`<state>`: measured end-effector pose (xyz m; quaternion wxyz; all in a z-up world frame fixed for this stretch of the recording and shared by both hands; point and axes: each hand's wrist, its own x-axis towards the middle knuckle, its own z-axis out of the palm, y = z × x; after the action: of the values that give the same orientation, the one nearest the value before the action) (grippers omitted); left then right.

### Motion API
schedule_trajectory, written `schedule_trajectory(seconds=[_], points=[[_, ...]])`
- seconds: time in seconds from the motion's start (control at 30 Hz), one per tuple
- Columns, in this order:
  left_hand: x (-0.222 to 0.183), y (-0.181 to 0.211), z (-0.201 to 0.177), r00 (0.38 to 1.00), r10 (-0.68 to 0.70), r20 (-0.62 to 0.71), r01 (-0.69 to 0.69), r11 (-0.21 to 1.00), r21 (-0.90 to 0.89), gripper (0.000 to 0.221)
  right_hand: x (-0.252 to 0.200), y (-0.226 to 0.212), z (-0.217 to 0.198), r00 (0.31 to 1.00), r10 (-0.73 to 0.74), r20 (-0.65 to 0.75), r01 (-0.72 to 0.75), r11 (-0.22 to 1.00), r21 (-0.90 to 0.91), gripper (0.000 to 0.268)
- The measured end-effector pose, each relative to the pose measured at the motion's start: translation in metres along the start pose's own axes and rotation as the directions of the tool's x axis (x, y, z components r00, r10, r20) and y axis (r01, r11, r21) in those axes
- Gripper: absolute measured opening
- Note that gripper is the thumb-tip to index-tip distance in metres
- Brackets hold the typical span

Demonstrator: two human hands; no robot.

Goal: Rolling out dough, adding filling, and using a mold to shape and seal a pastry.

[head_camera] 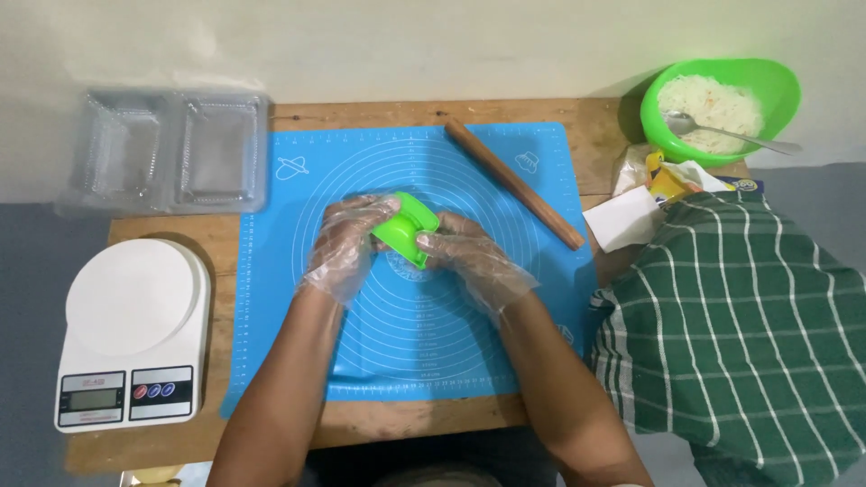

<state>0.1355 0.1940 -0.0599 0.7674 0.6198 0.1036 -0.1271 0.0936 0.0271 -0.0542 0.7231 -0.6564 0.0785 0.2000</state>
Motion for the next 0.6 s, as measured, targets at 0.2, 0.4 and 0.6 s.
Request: schedule_trajectory(seconds=[0.2,0.4,0.6], points=[[-0.01,0.014,-0.004,0.996,-0.086,0.007,0.086,0.996,-0.019,0.043,0.0,0.003,0.0,1.0,0.001,-0.021,0.001,0.996,0.085,0.049],[-0.025,0.046,0.001,0.984,-0.164,0.074,0.146,0.968,0.205,0.044,0.015,0.031,-0.002,0.991,0.065,-0.113,-0.016,0.921,0.389,0.054],[-0.053,0.078,0.023,0.972,-0.223,-0.071,0.221,0.774,0.594,0.061,0.019,0.041,0.006,0.994,-0.04,-0.102,0.084,0.879,0.47,0.032]])
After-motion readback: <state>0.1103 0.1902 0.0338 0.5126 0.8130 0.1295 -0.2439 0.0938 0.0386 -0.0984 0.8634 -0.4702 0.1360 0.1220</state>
